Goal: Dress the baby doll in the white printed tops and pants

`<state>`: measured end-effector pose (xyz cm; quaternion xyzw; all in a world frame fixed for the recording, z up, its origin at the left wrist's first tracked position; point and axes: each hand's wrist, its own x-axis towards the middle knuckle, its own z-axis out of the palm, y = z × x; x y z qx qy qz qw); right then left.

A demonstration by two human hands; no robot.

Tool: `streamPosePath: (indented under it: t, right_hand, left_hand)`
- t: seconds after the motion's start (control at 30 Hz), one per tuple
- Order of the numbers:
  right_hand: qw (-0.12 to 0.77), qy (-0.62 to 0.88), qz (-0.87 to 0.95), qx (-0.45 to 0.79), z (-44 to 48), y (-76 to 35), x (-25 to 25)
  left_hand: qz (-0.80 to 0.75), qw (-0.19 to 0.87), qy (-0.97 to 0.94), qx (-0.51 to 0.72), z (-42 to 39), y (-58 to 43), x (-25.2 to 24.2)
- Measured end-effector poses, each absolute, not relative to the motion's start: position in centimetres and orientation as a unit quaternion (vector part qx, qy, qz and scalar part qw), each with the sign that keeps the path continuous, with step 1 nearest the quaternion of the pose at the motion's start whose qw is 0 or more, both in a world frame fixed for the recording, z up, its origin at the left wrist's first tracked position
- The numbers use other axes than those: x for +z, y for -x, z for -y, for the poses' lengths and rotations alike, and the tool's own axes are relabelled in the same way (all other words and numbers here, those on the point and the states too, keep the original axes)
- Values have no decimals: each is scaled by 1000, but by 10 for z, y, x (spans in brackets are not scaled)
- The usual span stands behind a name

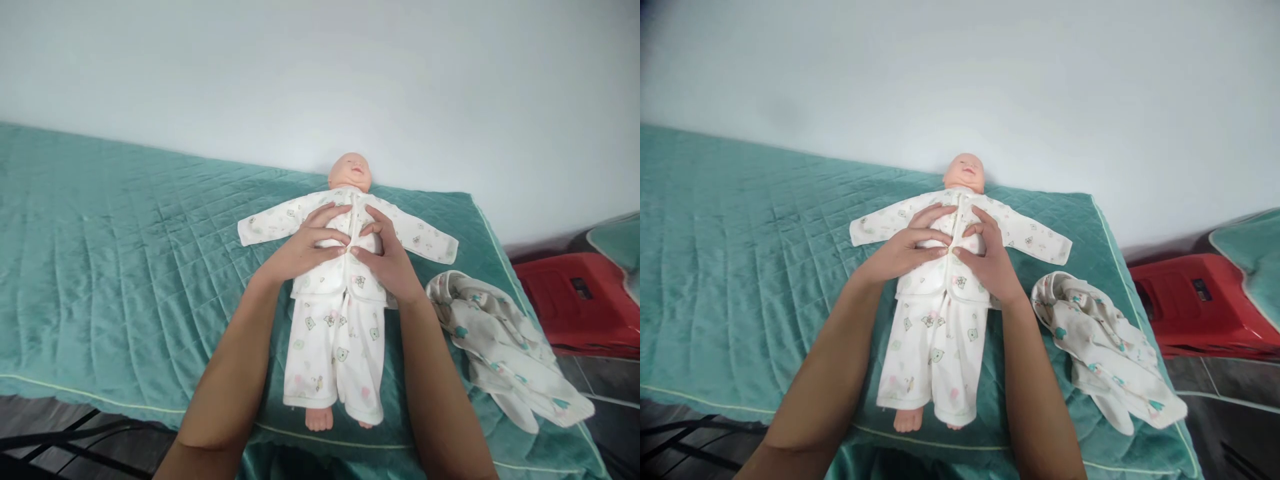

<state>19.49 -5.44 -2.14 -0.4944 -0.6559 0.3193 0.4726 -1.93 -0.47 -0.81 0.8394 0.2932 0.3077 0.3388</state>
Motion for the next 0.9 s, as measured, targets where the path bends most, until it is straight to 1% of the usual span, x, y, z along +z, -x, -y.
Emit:
streamPosePath:
  t: [0.3,0.57,0.73,0.8,0.9]
  right_hand:
    - [496,492,645,308,53,-193,-24]
    - [515,467,639,330,52,-195,-25]
    - [506,457,638,357,53,-200,-24]
    - [503,482,632,341,55,-194,-21]
    - [499,536,623,275,59,-180,-15]
  left_hand:
    - [-291,336,-836,320,5,18,-7]
    - [-343,244,-832,361,18,-5,-1]
    - [-310,286,-851,313,17,4,1]
    - [-307,288,-852,310,16,7,1]
    - [-310,284,-846,329,15,6,-1]
